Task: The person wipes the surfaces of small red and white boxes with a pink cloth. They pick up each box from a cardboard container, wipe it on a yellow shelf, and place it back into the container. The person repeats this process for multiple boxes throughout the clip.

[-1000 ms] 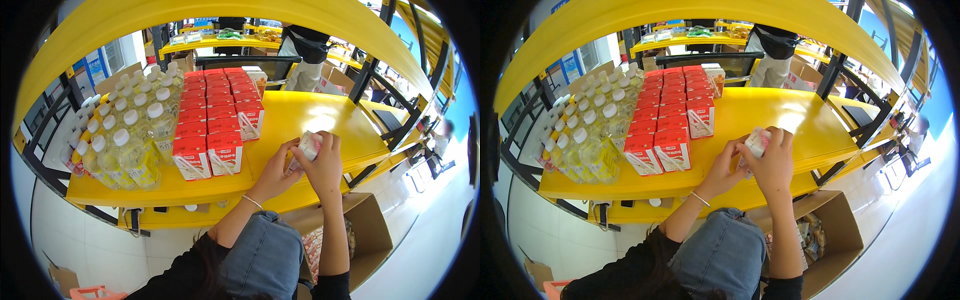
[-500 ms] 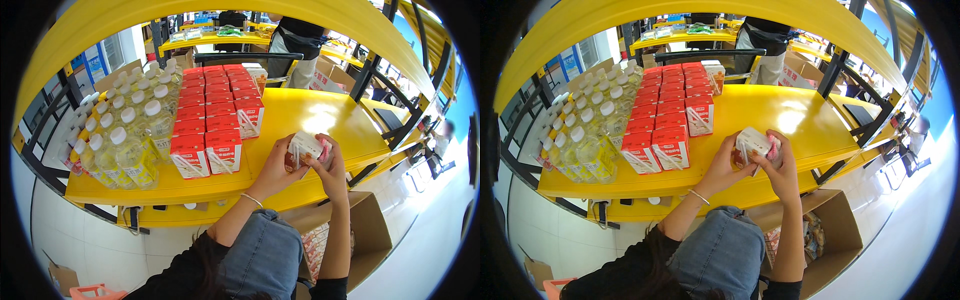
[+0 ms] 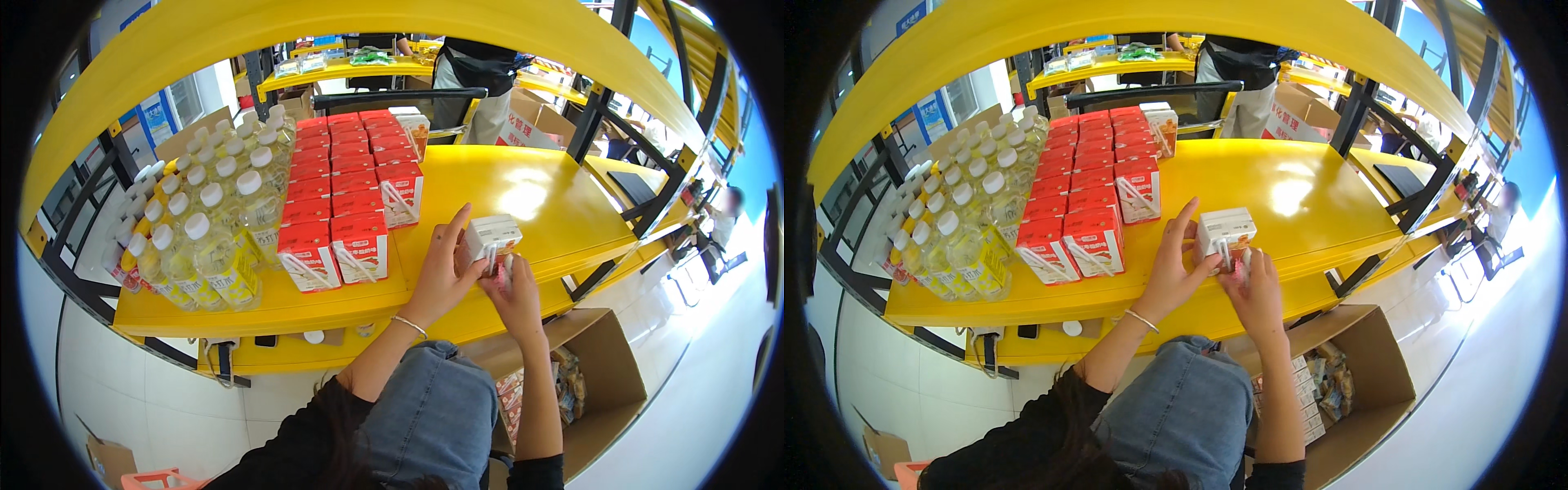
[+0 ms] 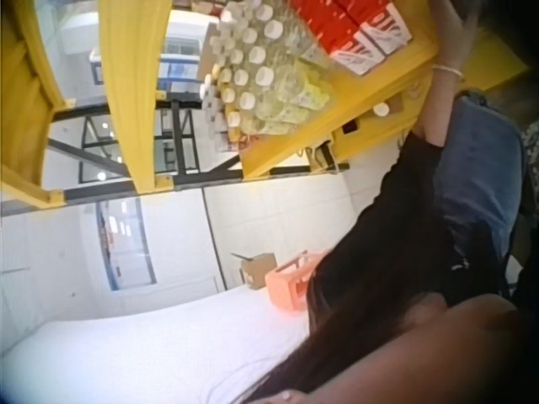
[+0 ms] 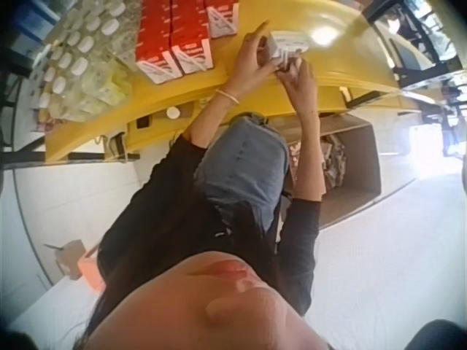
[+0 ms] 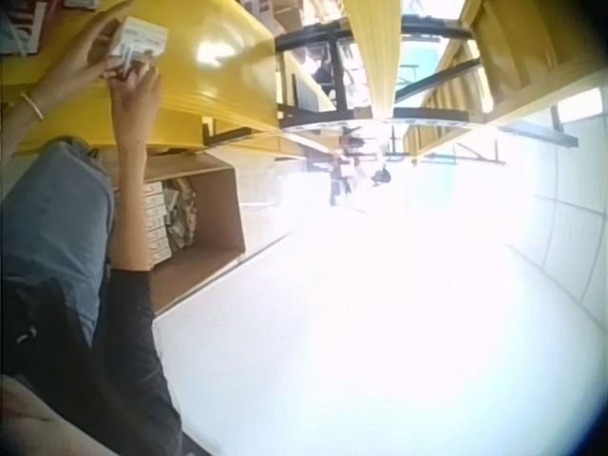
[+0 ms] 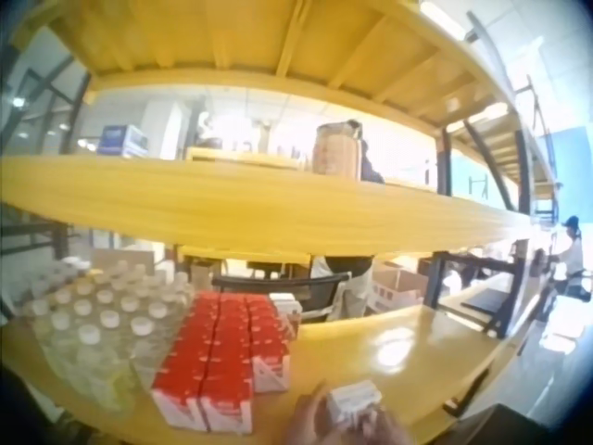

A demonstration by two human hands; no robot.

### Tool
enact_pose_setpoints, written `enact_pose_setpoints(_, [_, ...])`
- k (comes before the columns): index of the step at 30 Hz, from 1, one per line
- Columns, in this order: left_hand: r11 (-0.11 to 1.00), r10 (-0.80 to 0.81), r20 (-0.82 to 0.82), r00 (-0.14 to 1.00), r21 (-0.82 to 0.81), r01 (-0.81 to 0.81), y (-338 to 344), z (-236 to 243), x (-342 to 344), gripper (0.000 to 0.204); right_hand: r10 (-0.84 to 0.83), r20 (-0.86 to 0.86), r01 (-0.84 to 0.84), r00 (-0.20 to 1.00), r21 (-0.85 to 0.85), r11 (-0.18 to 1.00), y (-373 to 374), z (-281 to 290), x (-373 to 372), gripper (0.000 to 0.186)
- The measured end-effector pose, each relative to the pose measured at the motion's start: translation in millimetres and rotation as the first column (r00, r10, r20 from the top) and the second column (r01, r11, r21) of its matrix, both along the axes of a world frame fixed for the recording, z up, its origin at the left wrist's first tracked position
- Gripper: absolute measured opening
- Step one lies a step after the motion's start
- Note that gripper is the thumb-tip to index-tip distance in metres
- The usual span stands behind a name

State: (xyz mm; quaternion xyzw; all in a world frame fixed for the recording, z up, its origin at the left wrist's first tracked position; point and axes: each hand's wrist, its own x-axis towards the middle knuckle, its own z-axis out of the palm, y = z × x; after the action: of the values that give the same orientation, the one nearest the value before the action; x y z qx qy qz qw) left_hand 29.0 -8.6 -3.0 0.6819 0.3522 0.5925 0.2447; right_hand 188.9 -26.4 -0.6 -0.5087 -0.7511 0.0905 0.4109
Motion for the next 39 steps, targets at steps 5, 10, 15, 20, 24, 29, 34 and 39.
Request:
enact_pose_setpoints(5, [0.936,0.304,-0.247,0.92,0.257,-0.24,-15,14,5,0.062,-0.208,0.057,0.197,0.976,0.163,0.967,1,-19,-13,0.064])
enact_pose_setpoints(10, [0.905,0.365,-0.596,0.715,0.407,-0.123,-24,53,0,0.051,-0.248,-0.138,0.266,0.959,0.137,0.954,7,-19,-35,0.067])
enact_pose_setpoints(15, [0.887,0.462,-0.841,0.282,0.446,-0.123,-11,81,1,0.045,-0.199,-0.04,0.203,0.979,0.229,0.952,28,-19,-53,0.06])
enact_pose_setpoints(20, [0.951,0.238,-0.965,0.105,0.21,-0.229,31,99,29,0.035,-0.213,0.032,0.205,0.977,0.165,0.965,67,-26,-56,0.058])
enact_pose_setpoints(24, [0.92,0.291,-0.955,-0.055,0.295,-0.256,61,94,35,0.032,-0.124,0.011,0.123,0.992,0.045,0.991,91,-24,-54,0.056])
enact_pose_setpoints(29, [0.932,0.183,-0.975,-0.129,0.214,-0.294,100,79,32,0.032,-0.119,0.168,0.103,0.979,0.102,0.989,115,-15,-66,0.055])
enact_pose_setpoints(34, [0.935,-0.201,-0.977,-0.072,-0.169,-0.312,120,131,15,0.035,-0.11,0.189,0.125,0.976,-0.072,0.989,165,-17,-74,0.052])
enact_pose_setpoints(39, [0.93,-0.249,-0.962,-0.111,-0.205,-0.305,158,147,-20,0.035,-0.154,0.263,0.152,0.952,0.029,0.988,192,-5,-104,0.066])
